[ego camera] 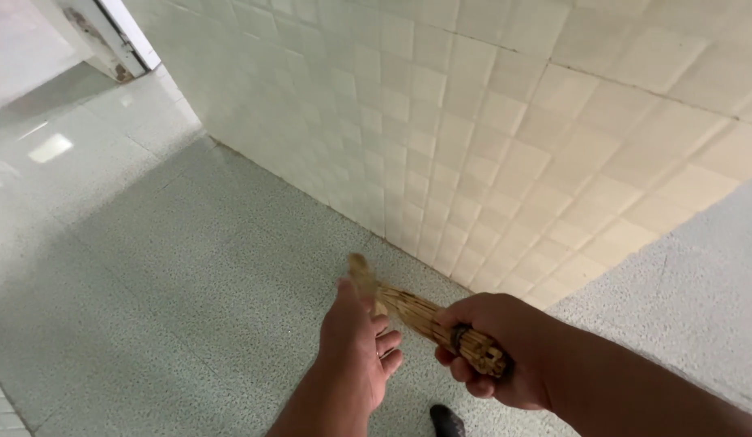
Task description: The person sweeps the floor and along the base of the tiled walls using a small handheld broom.
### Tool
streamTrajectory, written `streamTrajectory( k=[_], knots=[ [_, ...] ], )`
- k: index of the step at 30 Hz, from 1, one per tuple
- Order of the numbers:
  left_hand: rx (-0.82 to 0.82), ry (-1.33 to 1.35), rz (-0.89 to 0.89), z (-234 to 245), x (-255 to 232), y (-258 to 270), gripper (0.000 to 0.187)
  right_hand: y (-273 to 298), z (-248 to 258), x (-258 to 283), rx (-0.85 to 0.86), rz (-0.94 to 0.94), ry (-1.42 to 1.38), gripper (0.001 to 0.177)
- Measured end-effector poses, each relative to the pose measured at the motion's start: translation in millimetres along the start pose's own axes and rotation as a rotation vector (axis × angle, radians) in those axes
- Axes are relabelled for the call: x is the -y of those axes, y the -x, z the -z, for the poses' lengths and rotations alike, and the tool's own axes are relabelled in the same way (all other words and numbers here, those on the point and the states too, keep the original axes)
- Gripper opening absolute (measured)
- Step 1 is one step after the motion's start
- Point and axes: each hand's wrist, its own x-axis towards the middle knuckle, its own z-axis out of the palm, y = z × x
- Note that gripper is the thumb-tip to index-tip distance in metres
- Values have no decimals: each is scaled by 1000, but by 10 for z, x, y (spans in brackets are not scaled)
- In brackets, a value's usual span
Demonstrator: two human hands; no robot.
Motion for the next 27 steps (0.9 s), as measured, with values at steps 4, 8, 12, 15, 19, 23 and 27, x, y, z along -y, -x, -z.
streamTrajectory(
  k=[4, 8, 12, 15, 19, 23, 27],
  knots=[
    [52, 23, -44, -55, -37, -65, 77, 48, -79, 201, -14, 35, 83, 29],
    [83, 47, -61, -111, -87, -140, 77, -2, -51, 380, -15, 98, 159, 29],
    [79, 69, -65, -154, -145, -198, 77, -158, 18, 548, -86, 115, 239, 27],
    [78, 86, -62, -173, -178, -253, 78, -322, 123, 619, -118, 94, 272, 26],
    [72, 100, -58, -186, -204, -327, 79, -552, 298, 597, -93, 54, 311, 23],
    [39, 116, -44, -174, -205, -399, 79, -652, 352, 521, -18, 4, 351, 24],
    [-8, 120, -29, -139, -213, -422, 78, -600, 209, 541, 45, -49, 453, 24]
  ],
)
